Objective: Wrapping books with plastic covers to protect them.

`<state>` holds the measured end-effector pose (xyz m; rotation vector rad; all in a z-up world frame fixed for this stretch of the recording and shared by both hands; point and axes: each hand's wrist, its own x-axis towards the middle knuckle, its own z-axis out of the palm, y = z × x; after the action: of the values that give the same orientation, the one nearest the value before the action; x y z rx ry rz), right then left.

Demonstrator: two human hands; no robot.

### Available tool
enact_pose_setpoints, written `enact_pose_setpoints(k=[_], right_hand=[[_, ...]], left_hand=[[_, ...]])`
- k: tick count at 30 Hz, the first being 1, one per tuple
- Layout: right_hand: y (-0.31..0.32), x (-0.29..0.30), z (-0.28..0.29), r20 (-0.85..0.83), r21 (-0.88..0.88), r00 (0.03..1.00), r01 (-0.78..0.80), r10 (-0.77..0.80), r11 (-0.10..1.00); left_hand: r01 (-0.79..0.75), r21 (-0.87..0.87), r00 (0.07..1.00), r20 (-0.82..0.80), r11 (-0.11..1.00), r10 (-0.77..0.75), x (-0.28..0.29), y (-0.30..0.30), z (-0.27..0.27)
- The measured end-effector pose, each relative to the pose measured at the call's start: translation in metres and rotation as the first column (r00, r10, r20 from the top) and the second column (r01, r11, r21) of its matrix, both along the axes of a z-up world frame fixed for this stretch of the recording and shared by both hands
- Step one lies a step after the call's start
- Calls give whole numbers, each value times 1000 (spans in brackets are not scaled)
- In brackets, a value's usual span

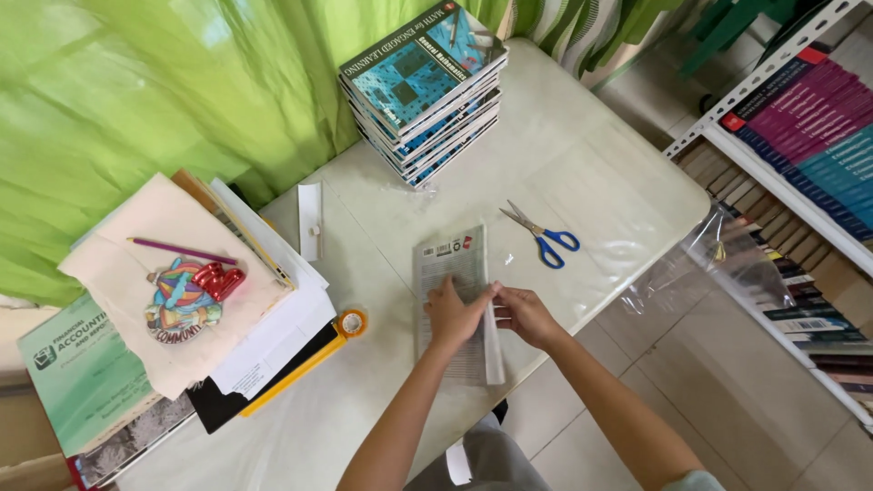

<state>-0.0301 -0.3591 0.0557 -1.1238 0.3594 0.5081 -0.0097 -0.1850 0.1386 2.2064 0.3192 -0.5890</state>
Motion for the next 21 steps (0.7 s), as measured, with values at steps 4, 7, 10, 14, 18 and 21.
enact_pose_setpoints(k=[4, 7, 10, 14, 18, 21], right_hand=[[5, 7, 23, -53, 36, 997, -54, 56, 998], [3, 11, 28, -63, 71, 992, -108, 112, 992], [2, 11, 35, -66, 48, 989, -128, 131, 991], [2, 9, 44, -83, -72, 981, -179, 173, 981], [-1, 7, 36, -103, -165, 982, -173, 158, 971], [-4, 7, 32, -143, -178, 982, -147, 122, 973]], left_hand=[[27, -29, 1000, -7, 999, -27, 13, 6, -38], [72, -141, 997, 9, 987, -72, 20, 16, -50], [160, -315, 983, 137, 935, -122, 19, 23, -62], [182, -290, 980, 132, 940, -150, 17, 19, -59], [208, -255, 974, 147, 944, -174, 18, 19, -67], [254, -242, 966, 119, 936, -232, 23, 22, -81]])
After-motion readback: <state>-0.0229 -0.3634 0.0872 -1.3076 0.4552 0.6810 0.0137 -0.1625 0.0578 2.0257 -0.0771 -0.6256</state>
